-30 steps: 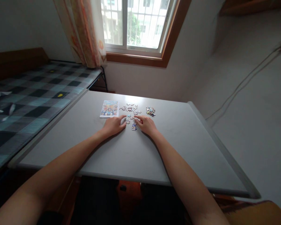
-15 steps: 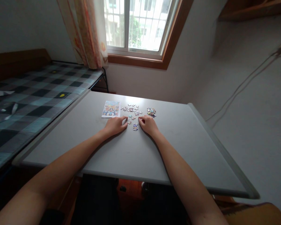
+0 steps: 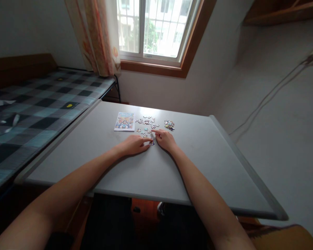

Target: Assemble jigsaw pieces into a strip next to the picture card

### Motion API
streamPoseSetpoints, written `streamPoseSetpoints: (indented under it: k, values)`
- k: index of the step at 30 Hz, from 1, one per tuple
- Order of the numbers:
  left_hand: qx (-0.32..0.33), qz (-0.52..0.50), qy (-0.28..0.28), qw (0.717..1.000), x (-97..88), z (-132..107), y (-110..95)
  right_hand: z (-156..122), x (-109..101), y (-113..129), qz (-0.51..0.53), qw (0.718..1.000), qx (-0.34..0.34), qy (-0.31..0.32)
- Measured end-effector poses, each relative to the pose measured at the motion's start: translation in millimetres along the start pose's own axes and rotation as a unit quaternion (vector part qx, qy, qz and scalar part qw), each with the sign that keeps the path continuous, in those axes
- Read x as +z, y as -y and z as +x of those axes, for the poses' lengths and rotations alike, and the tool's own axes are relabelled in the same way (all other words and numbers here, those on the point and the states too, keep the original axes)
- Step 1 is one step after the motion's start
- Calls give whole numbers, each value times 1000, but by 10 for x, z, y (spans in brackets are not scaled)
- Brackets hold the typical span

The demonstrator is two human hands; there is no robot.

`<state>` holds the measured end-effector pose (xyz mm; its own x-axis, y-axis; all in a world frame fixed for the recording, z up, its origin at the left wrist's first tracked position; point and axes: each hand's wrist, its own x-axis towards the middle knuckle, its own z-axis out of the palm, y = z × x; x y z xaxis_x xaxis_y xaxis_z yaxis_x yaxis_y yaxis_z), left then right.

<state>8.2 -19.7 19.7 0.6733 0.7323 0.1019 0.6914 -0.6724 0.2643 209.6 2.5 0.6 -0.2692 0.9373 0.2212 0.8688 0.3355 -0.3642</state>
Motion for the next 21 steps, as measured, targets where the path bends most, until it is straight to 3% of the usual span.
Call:
streamPoseSetpoints:
  k: [21]
  values:
    - [-29, -38, -14, 999, 8, 3, 24, 21, 33, -38, 55, 998, 0, -19]
